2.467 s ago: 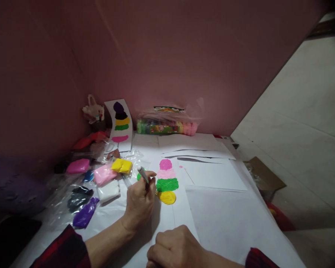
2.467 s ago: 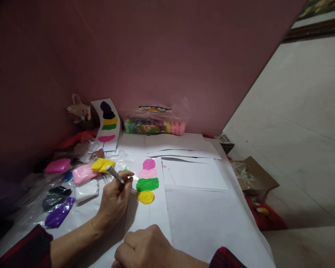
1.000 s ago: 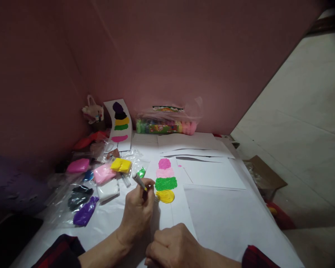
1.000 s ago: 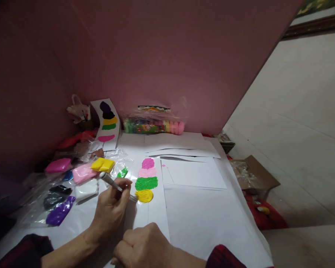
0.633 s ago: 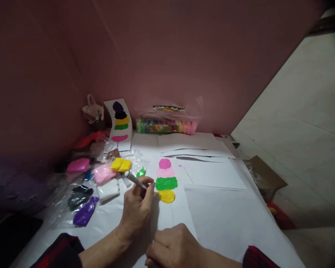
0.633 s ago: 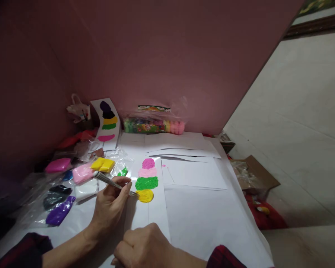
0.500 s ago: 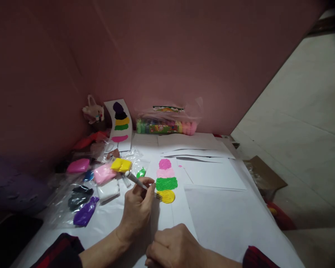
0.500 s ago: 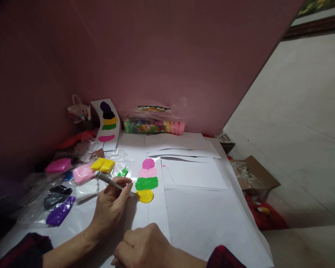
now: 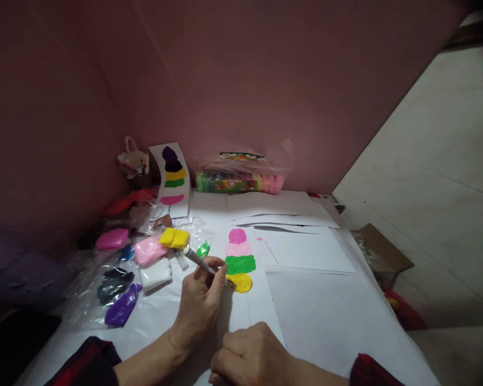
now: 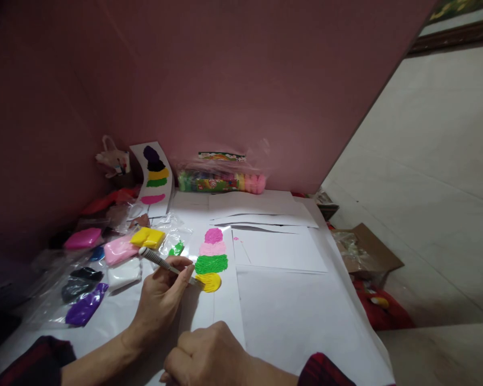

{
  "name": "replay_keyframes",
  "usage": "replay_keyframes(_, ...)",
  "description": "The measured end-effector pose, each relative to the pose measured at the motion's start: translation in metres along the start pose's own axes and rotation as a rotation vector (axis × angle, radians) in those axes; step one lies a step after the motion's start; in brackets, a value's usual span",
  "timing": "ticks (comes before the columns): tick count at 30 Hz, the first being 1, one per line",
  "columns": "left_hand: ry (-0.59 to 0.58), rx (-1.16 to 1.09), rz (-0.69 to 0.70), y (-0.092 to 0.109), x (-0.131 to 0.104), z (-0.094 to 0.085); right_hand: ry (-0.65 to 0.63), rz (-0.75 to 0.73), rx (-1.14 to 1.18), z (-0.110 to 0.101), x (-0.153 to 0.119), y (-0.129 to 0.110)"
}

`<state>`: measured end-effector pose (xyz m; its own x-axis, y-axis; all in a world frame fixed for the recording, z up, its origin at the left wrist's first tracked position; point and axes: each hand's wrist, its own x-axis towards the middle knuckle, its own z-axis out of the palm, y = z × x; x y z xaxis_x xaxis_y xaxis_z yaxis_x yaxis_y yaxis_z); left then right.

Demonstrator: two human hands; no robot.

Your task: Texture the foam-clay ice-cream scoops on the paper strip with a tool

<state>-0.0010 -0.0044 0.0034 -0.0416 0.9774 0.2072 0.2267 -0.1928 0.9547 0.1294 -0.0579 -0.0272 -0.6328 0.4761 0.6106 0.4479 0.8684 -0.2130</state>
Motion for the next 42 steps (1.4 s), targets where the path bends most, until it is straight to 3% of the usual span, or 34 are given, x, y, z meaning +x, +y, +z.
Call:
replay_keyframes(30, -0.040, 0.019, -0.002, -0.0067, -0.0003, -0.0004, 0.044, 0.013, 0.047, -0.0024, 0.0007, -0.0007)
replay_keyframes(42, 0.013, 0.139, 0.121, -0.0083, 0.0020, -0.0007, 0.056, 0.004, 0.037, -0.0030, 0.0012, -0.0004)
